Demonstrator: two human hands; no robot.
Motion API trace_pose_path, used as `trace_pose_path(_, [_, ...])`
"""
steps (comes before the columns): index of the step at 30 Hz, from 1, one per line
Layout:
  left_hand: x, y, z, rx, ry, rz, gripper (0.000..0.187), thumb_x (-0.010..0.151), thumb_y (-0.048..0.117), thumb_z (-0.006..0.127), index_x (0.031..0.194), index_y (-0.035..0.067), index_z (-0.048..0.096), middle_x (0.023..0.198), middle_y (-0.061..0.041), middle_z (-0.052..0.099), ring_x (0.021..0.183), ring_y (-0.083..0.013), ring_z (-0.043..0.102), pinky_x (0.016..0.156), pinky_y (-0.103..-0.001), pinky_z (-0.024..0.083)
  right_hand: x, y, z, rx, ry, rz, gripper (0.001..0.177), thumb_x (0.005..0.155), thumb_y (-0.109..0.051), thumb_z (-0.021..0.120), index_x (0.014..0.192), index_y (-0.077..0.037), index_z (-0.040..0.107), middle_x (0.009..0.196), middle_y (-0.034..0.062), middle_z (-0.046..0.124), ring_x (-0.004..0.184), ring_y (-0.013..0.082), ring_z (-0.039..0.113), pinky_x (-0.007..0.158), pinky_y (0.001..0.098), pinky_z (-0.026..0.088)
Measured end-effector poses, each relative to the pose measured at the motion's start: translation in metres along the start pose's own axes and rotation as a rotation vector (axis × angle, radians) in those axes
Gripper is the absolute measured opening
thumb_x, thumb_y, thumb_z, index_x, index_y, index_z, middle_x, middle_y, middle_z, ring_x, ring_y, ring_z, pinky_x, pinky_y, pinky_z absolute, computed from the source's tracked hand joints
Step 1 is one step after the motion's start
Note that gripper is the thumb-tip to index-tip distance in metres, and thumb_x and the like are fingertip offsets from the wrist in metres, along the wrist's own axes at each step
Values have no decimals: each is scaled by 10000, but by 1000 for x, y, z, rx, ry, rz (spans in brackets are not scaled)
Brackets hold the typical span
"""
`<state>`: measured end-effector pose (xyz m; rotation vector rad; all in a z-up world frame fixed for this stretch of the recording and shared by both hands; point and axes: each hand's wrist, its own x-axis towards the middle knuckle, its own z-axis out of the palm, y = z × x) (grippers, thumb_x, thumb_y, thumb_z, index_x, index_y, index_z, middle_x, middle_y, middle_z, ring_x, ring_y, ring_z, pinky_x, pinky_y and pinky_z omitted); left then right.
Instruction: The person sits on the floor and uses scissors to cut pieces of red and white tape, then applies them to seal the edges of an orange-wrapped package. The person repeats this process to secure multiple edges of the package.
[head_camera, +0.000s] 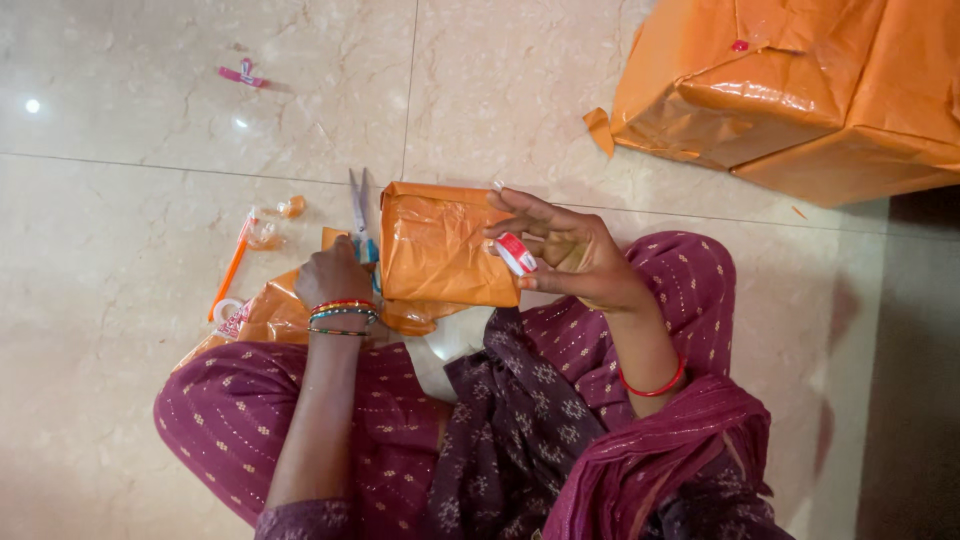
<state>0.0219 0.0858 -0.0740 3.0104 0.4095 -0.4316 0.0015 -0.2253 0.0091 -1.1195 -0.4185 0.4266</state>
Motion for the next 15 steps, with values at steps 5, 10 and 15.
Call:
trace_pose_path(5, [-46,15,-60,-724,240,246,222,906,147,719,1121,103,682,977,-77,749,857,-248,740,677,-368,566,5,10,18,-227,28,-38,625,917,116,721,1500,43,508,1697,172,372,1465,285,518,1190,422,480])
trace_pose_path(10, [-85,48,-91,-1112,230,601,150,953,45,724,1097,26,687,998,-100,732,910,-205,735,728,-278,561,14,23,36,-447,111,-142,333,912,74,725,1204,18,575,1638,163,415,1479,286,490,1238,413,409])
trace_pose_path(15, [-82,57,-88,-1096,204,577,154,928,51,735,1068,17,680,996,-96,749,902,-198,760,724,-289,567,19,30,45,-591,160,-119,668,901,76,754,1514,17,496,1625,156,464,1538,275,415,1280,383,327])
